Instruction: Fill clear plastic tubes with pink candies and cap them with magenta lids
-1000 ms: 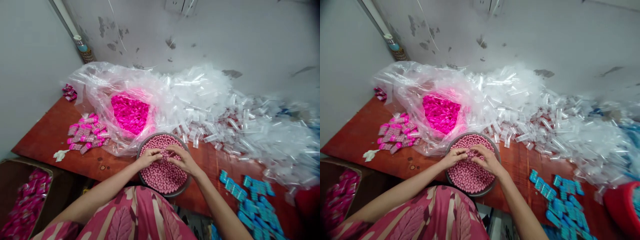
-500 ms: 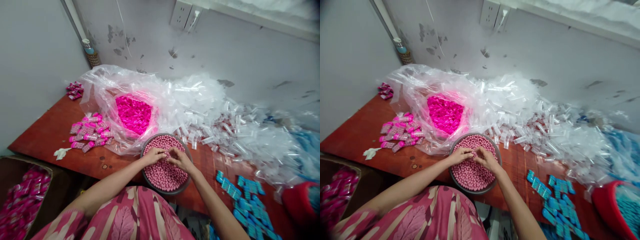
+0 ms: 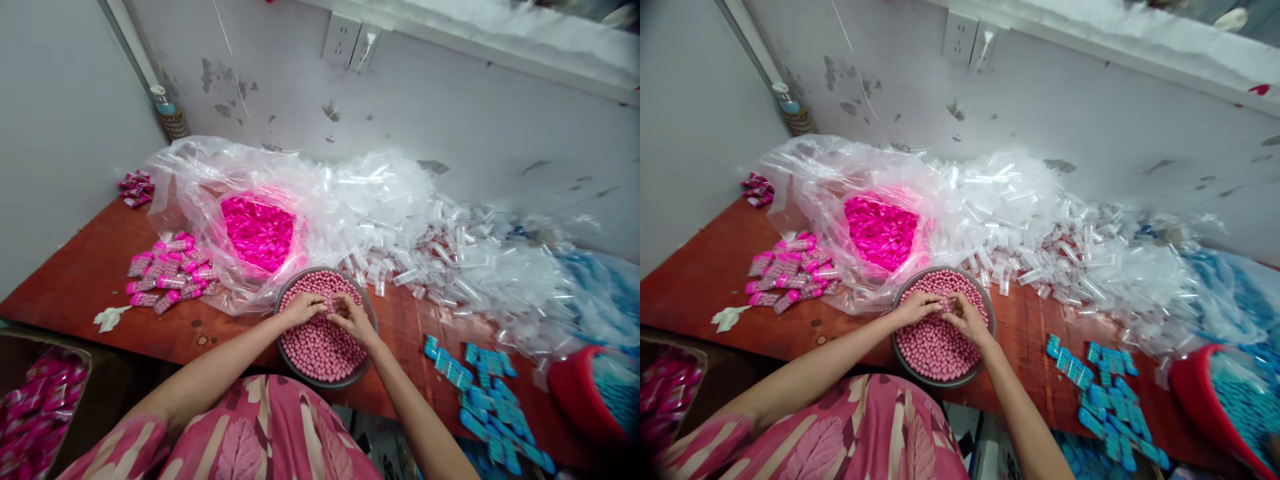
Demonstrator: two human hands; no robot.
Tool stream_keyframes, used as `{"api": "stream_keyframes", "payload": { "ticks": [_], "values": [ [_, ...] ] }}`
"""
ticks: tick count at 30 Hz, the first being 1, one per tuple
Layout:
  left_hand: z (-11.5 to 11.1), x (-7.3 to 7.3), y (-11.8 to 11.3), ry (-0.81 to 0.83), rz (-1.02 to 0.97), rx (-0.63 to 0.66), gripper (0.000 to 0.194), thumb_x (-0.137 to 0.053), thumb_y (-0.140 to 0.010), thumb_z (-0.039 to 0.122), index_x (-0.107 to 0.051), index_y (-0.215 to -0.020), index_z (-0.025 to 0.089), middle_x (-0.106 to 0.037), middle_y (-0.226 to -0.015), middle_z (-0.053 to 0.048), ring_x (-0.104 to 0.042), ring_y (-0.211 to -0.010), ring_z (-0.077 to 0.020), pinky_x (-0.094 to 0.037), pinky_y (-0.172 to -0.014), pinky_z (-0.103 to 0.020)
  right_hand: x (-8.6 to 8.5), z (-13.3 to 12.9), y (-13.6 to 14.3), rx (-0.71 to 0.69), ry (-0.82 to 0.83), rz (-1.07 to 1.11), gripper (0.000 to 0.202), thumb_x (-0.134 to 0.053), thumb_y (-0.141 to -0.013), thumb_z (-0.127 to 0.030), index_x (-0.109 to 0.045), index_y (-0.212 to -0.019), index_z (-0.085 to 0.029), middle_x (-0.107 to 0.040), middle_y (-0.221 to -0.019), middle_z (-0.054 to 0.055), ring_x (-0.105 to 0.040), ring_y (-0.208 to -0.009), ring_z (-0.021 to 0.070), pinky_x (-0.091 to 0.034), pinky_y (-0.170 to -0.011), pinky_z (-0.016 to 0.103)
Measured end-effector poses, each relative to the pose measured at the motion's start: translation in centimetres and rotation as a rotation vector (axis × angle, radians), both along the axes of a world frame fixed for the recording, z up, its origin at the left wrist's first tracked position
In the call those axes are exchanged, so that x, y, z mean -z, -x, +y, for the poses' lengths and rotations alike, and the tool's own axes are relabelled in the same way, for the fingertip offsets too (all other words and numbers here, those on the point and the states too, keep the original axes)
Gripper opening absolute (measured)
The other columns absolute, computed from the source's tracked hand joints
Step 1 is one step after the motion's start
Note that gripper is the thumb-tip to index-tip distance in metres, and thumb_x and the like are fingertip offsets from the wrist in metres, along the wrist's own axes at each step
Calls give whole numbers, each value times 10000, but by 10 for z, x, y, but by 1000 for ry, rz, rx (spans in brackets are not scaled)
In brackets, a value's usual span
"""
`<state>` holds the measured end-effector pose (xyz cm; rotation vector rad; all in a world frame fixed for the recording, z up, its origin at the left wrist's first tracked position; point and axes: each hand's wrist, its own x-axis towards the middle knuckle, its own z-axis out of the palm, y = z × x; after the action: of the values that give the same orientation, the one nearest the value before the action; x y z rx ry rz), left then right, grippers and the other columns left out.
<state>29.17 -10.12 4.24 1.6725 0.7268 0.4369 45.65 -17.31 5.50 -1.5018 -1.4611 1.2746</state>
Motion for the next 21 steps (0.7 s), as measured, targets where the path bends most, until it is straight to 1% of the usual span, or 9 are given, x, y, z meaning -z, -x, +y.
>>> {"api": "stream_keyframes", "payload": {
  "ticks": [3,5,9,14,17,21],
  "values": [
    [1,-1,-3,14,-36,23,242,-480,-752,245,-639,-907,149,-664,-822,-18,-571,-762,-166,-408,-690,-239,2,-1,1,0,-41,-36,314,-536,-738,-305,-413,-1020,-240,-423,-669,-46,-444,-554,90,-386,-482,190],
    [2,-2,-5,17,-67,18,264,-465,-763,248,-628,-939,137,-661,-859,-31,-574,-778,-166,-410,-698,-241,4,-1,2,31,-78,-72,304,-522,-749,-298,-422,-1030,-240,-434,-666,-41,-452,-562,96,-396,-500,199],
    [7,-9,-8,12,-62,22,273,-467,-766,257,-625,-958,145,-659,-909,-38,-573,-809,-170,-406,-738,-252,10,-2,5,129,-179,-141,327,-502,-766,-285,-416,-1079,-244,-495,-782,-2,-498,-663,120,-433,-591,234],
    [11,-18,-9,61,-65,42,273,-487,-755,270,-637,-928,121,-664,-851,-43,-572,-762,-171,-412,-708,-253,17,-6,8,189,-273,-142,303,-489,-772,-265,-425,-1066,-229,-530,-869,27,-527,-722,139,-442,-657,268],
    [13,-22,-8,85,-66,69,278,-489,-755,278,-637,-922,112,-661,-835,-42,-566,-752,-170,-410,-689,-246,18,-9,7,177,-307,-145,271,-492,-769,-266,-451,-1034,-225,-538,-903,30,-527,-731,139,-428,-668,269],
    [17,-25,-8,118,9,190,257,-506,-744,287,-654,-857,111,-662,-761,-34,-560,-680,-155,-408,-632,-231,15,-11,4,112,-274,-151,226,-519,-754,-283,-484,-967,-217,-542,-788,-4,-499,-662,124,-399,-625,247]
  ]
}}
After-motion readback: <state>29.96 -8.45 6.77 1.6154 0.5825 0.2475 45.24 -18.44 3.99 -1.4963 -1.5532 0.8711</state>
